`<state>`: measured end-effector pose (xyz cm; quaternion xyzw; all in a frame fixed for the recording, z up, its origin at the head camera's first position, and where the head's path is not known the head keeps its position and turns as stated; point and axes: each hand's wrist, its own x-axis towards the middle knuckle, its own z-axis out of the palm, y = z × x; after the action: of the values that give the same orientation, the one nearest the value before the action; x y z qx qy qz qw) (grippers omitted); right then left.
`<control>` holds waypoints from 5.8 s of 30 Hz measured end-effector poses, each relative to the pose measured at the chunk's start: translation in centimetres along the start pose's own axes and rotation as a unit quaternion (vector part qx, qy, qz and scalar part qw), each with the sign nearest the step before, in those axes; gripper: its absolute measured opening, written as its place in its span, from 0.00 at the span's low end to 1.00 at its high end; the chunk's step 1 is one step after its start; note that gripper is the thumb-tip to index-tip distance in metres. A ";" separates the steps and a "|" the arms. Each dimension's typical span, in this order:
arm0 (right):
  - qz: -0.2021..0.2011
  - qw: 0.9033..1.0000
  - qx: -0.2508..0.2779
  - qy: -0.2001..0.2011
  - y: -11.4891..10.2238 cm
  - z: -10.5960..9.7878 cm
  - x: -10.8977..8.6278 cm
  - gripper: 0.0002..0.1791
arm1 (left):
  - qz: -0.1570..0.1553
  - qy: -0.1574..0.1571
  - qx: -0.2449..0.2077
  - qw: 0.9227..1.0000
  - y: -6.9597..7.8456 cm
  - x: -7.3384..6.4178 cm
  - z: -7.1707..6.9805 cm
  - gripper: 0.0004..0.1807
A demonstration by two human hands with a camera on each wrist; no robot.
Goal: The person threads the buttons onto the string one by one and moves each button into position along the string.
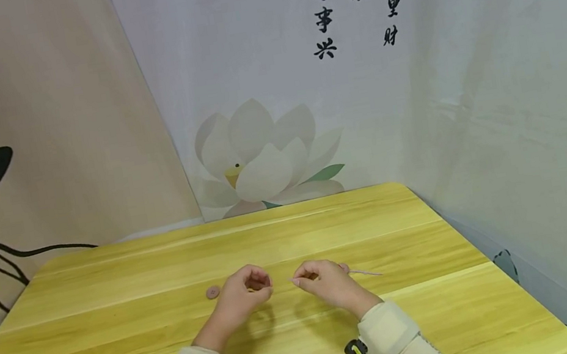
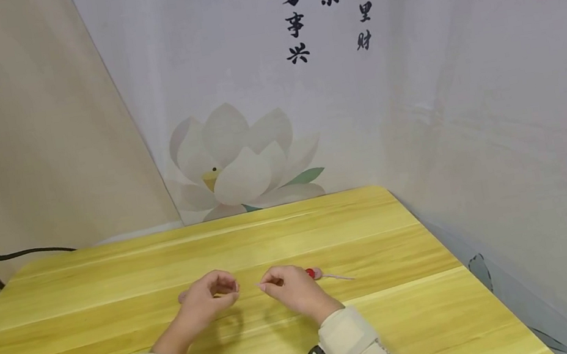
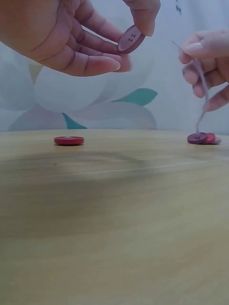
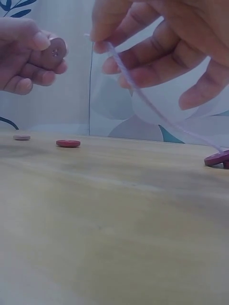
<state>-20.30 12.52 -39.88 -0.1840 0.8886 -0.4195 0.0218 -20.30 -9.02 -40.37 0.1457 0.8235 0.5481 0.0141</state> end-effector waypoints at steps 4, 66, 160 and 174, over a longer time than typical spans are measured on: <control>-0.003 1.000 -0.001 0.003 -0.1 0.1 0.0 0.10 | 0.004 -0.001 -0.015 1.000 -0.1 0.0 0.2 0.09; -0.019 0.999 0.017 -0.027 -0.2 0.9 0.2 0.08 | 0.009 -0.024 -0.040 0.999 0.1 0.2 1.8 0.09; -0.027 0.999 0.041 0.014 -0.4 1.2 0.1 0.03 | 0.003 -0.005 -0.075 0.997 0.4 -0.2 2.5 0.12; -0.032 0.999 0.041 0.008 -0.3 1.2 0.0 0.03 | 0.008 -0.008 -0.034 0.999 0.5 -0.3 2.4 0.09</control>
<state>-20.01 11.45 -40.38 -0.2079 0.8645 -0.4576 0.0084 -19.42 -6.74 -40.92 0.1563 0.8031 0.5745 0.0215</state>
